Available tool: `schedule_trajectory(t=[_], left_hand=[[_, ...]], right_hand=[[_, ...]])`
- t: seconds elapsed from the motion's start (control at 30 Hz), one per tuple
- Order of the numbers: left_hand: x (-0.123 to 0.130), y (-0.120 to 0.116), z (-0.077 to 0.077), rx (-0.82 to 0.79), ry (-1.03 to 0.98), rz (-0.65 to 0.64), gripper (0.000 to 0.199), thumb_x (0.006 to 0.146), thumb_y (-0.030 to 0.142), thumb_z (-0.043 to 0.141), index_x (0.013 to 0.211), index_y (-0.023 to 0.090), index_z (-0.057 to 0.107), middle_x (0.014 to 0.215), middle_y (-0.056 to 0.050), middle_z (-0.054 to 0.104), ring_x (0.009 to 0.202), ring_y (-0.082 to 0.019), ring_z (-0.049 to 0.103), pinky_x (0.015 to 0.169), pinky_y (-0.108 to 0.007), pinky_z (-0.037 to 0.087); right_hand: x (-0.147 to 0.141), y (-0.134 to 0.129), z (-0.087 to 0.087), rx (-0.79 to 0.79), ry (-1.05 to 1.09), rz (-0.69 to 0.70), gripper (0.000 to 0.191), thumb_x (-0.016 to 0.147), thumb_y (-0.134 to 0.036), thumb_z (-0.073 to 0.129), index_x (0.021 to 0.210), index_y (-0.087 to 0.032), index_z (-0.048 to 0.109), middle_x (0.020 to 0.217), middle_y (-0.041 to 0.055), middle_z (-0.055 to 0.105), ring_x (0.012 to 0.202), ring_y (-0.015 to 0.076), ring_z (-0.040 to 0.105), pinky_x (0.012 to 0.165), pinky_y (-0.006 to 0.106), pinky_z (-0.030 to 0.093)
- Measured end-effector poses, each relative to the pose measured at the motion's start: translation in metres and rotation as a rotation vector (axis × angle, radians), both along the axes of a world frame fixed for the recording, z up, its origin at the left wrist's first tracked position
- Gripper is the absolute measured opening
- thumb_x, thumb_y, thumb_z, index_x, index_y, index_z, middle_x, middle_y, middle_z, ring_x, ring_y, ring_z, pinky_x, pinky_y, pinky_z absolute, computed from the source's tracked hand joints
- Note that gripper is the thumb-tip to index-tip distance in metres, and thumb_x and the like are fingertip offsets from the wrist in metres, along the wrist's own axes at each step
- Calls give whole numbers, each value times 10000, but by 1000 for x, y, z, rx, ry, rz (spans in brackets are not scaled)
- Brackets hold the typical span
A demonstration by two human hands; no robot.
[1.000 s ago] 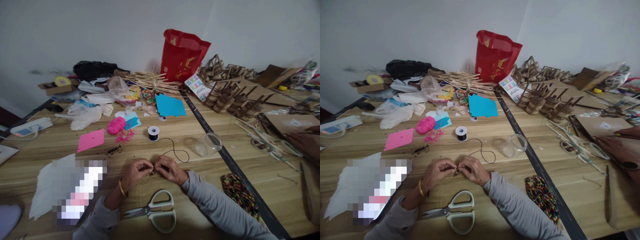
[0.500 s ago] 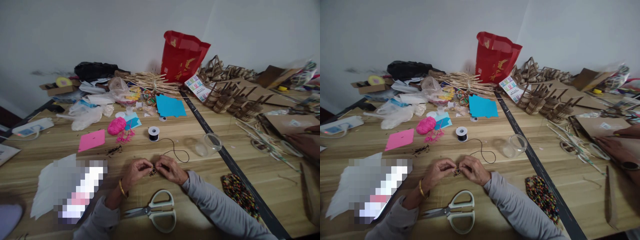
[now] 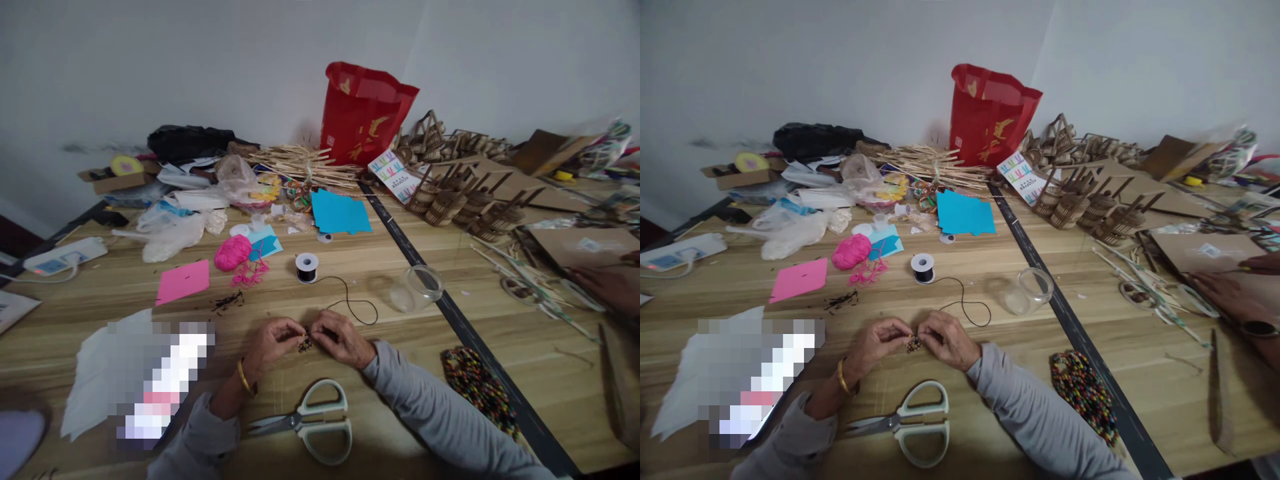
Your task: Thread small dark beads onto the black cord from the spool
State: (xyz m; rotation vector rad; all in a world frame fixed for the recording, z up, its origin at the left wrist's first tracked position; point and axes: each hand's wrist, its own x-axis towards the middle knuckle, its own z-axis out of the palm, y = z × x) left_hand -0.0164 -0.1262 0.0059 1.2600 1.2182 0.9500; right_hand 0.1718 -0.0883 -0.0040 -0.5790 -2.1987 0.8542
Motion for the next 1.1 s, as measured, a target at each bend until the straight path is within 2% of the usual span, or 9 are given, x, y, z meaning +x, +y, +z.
schedule_trajectory(t=[0.37, 1.1], left_hand=[[0, 1, -2, -6, -35, 3, 129, 614, 189, 697, 694, 106, 639, 661, -35, 657, 639, -136, 608, 645, -246, 482], [-1, 2, -8, 75, -45, -30, 91, 626, 177, 700, 681, 112, 667, 674, -33, 631, 647, -135, 590, 628, -238, 464]], right_hand=[[0, 0, 0, 3, -18, 5, 188, 908, -256, 422, 794, -152, 530, 731, 48, 533, 687, 145, 484, 644, 252, 384], [0, 0, -2, 9, -11, 24, 140, 890, -212, 442, 809, -149, 537, 750, 53, 550, 709, 147, 491, 662, 264, 391]])
